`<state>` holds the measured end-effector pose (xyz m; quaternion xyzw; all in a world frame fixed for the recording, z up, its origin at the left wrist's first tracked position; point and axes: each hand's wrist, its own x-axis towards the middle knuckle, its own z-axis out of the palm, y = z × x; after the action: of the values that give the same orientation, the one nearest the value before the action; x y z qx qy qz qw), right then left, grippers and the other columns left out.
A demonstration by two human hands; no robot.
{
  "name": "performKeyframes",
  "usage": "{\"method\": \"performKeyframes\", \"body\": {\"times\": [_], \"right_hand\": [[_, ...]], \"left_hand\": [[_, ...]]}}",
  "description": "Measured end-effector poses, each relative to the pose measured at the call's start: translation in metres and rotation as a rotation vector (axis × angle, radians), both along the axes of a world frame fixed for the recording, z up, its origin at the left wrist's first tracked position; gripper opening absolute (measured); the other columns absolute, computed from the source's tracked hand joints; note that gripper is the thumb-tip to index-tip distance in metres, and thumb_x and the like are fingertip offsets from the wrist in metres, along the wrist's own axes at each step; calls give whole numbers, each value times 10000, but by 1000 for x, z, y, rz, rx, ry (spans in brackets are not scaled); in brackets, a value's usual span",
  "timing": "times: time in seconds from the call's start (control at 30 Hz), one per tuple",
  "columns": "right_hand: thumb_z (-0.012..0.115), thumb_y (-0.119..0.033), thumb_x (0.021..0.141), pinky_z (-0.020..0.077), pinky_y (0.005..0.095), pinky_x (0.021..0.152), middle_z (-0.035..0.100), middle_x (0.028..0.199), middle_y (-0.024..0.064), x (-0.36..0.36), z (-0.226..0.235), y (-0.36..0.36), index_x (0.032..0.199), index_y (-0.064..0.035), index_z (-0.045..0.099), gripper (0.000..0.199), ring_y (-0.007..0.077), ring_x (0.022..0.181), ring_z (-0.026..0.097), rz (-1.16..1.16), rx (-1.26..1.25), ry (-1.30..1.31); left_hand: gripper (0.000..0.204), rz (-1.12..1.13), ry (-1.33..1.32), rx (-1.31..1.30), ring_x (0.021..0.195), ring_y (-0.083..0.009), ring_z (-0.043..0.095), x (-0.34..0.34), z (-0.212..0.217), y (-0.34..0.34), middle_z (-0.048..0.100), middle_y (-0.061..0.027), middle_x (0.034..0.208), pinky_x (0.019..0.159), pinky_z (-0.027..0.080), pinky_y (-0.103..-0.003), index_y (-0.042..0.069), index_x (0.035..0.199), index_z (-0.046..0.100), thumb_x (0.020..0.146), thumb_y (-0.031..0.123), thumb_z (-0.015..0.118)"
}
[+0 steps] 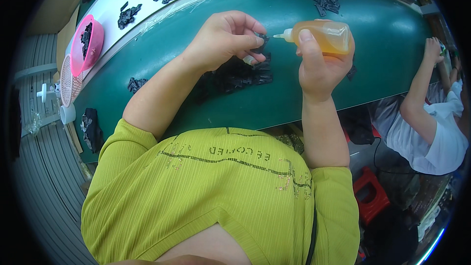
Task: Applying a liquid adhesive from a small bottle to small black plastic components on a workbench.
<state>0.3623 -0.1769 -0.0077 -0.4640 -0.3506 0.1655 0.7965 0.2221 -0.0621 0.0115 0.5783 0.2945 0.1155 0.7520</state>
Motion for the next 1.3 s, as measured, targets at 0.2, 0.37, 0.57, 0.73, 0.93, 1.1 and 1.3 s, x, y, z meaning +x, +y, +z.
{"method": "performKeyframes", "body": {"times": [0.2,0.37,0.57,0.73,0.93,1.1,1.3], "right_hand": [[639,-45,770,437,210,512,612,773,68,0,0,0,934,-28,536,195,99,571,546,-8,-15,-34],[643,-53,773,440,208,514,614,769,63,-1,0,-1,936,-31,538,195,98,570,548,-13,-30,-33],[646,-59,771,440,205,513,616,771,61,0,-1,-1,935,-30,537,199,97,567,548,-4,-30,-50],[641,-56,772,441,206,513,616,768,57,-1,-1,-1,930,-34,535,192,97,566,549,-28,-74,-94],[602,-67,782,455,220,502,581,855,83,10,-8,-5,982,-30,538,214,132,613,560,-2,-15,-37],[624,-56,762,421,208,491,581,753,71,-1,2,-3,937,-25,531,200,97,564,531,86,34,134],[610,-44,766,438,218,501,577,828,76,-4,-5,-5,994,-21,530,243,112,617,551,133,-42,61]], "left_hand": [[184,-5,-3,6,683,-190,676,0,0,0,614,-99,768,587,566,-250,-77,959,554,794,-19,609],[192,-15,2,8,687,-193,674,0,-1,0,616,-103,779,592,562,-248,-69,970,555,799,-3,612],[180,-14,-6,9,684,-191,678,0,-1,0,619,-104,771,589,565,-252,-74,956,554,796,-12,608],[178,-15,-8,14,684,-191,678,-1,-2,0,620,-105,772,585,563,-250,-74,953,556,797,-10,611],[165,-8,15,15,686,-204,679,0,1,0,619,-110,784,584,568,-258,-74,946,556,802,-10,606],[183,31,22,-53,696,-217,678,0,-2,0,628,-137,830,582,560,-246,-65,972,557,816,16,607],[182,24,18,-45,705,-224,680,1,-2,0,631,-147,842,585,562,-250,-66,970,554,817,17,608]]}}
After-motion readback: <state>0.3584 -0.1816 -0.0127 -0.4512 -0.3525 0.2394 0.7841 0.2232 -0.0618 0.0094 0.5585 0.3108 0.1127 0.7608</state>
